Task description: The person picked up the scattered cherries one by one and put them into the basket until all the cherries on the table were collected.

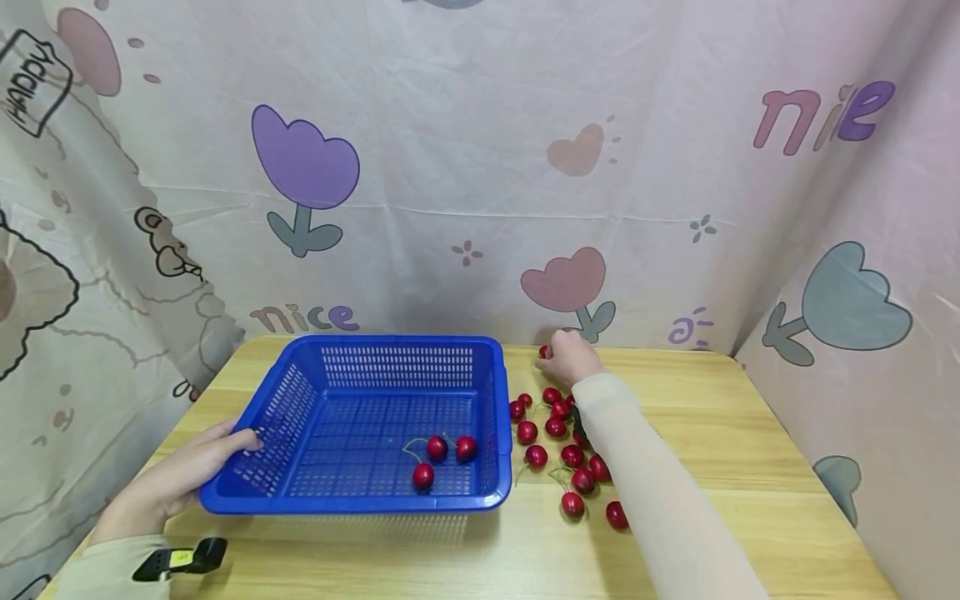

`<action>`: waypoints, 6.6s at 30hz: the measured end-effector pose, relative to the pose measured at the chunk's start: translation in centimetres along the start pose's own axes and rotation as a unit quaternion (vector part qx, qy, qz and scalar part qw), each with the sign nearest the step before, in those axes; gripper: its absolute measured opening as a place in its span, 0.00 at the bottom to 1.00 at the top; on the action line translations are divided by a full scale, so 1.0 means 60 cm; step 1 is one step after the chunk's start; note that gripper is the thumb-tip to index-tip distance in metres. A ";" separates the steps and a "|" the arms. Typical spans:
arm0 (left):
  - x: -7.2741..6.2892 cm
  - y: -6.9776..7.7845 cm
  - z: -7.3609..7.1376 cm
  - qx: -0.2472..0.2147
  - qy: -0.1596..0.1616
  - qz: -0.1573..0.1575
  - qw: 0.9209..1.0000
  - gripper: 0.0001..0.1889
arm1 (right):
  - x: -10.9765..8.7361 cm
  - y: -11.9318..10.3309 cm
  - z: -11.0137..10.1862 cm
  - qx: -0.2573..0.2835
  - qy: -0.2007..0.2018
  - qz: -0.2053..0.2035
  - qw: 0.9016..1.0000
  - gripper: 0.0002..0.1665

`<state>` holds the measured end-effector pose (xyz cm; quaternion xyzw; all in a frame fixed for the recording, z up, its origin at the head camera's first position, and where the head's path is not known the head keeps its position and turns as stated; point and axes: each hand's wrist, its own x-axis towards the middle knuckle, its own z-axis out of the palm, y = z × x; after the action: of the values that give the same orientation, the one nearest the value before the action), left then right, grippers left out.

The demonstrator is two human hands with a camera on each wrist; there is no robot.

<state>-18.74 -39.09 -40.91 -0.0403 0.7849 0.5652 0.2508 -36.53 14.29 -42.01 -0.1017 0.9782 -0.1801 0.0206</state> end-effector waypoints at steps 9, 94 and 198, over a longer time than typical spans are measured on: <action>-0.002 -0.002 0.001 -0.006 0.002 0.001 1.000 0.40 | 0.009 -0.020 0.015 -0.047 0.032 -0.053 0.997 0.05; 0.000 -0.001 0.003 0.004 0.011 0.002 1.000 0.39 | -0.091 -0.086 -0.061 0.191 0.125 -0.156 0.961 0.06; -0.001 0.002 0.004 0.014 0.017 -0.002 1.000 0.39 | -0.078 0.052 -0.092 0.052 0.041 -0.097 0.993 0.09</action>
<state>-18.68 -38.84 -40.82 -0.0482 0.7965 0.5531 0.2394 -33.00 20.05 -37.96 -0.1875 0.9530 -0.2358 -0.0321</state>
